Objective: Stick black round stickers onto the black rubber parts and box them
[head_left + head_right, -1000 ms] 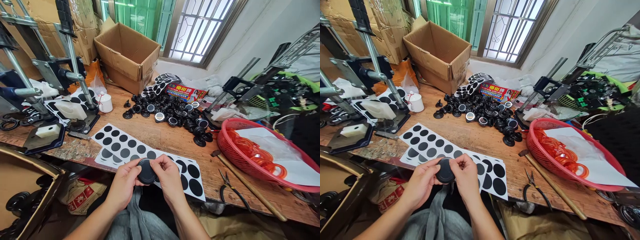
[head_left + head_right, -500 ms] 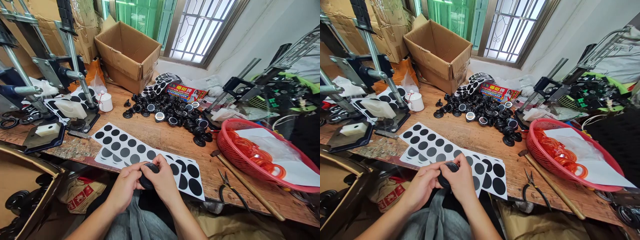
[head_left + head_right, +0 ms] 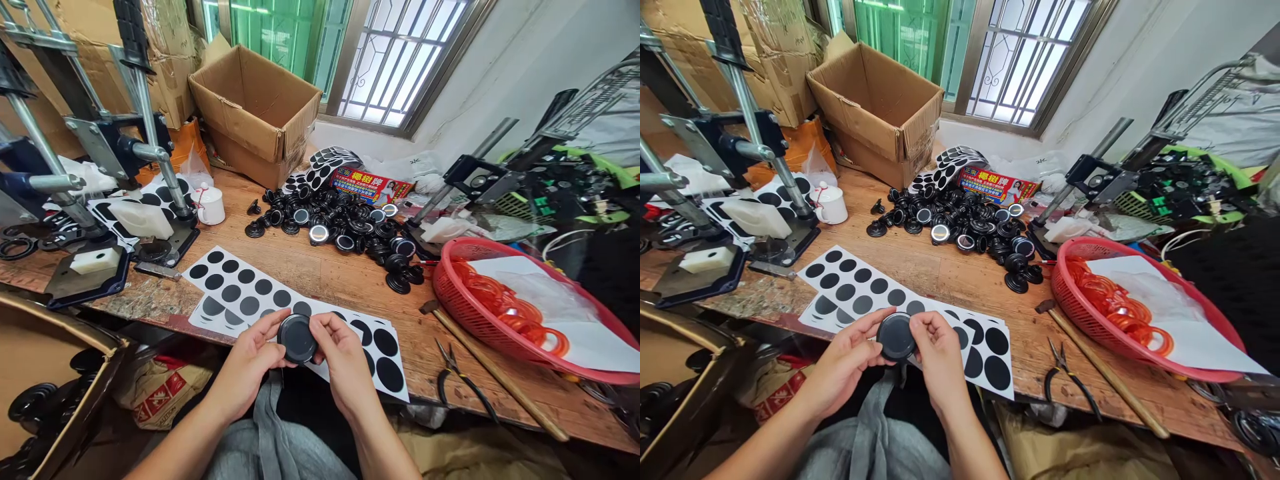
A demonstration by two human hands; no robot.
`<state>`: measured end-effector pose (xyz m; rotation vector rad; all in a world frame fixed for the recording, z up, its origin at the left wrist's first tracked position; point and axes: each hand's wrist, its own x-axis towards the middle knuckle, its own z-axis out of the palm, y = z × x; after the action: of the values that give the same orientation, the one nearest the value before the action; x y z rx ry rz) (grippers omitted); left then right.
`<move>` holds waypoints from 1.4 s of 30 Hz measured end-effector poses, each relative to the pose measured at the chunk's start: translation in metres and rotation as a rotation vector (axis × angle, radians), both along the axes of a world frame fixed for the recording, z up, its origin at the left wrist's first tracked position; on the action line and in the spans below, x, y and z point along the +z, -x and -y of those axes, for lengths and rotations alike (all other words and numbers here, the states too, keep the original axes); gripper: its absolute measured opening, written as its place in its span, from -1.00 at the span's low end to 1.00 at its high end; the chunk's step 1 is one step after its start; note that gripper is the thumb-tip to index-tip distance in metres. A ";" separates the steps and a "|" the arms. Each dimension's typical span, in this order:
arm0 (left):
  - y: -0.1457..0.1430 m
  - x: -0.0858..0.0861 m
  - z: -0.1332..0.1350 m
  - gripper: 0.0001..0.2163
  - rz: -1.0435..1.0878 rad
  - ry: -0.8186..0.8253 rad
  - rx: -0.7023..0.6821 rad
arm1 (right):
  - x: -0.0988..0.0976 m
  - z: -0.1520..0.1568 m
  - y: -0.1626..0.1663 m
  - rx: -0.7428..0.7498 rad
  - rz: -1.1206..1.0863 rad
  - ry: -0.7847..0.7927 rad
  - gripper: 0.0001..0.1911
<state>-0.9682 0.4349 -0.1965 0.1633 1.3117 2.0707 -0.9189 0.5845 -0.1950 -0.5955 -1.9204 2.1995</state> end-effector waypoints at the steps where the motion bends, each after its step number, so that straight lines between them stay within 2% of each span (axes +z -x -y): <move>1: 0.000 -0.001 0.000 -0.56 -0.013 0.002 0.010 | -0.001 0.000 -0.001 -0.021 -0.005 0.016 -0.68; 5: 0.001 -0.003 -0.001 -0.66 -0.053 0.037 0.058 | -0.001 0.003 -0.003 -0.050 -0.013 0.054 -0.69; 15: 0.007 -0.004 -0.003 -0.69 -0.018 0.126 0.114 | 0.004 0.003 -0.005 0.025 0.028 0.035 -0.71; 21: 0.007 -0.001 0.001 -0.73 0.046 0.042 0.082 | 0.002 0.000 -0.002 0.034 0.045 0.012 -0.68; 25: 0.004 -0.002 0.005 -0.59 -0.007 -0.003 0.010 | 0.002 0.000 -0.003 0.050 0.035 0.045 -0.63; 29: 0.003 -0.005 0.008 -0.53 -0.006 0.028 0.022 | 0.003 0.003 -0.003 0.120 0.033 0.085 -0.45; 35: 0.008 -0.005 0.016 -0.59 0.038 0.090 0.112 | -0.002 0.011 0.009 0.113 0.034 0.062 -0.61; 42: 0.015 -0.008 0.031 -0.61 0.062 0.098 0.219 | -0.010 0.033 0.032 0.113 0.080 0.070 -0.66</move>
<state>-0.9833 0.4041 -0.2047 -0.0915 1.4435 2.1656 -0.9509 0.5512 -0.2047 -0.6089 -1.9684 2.3545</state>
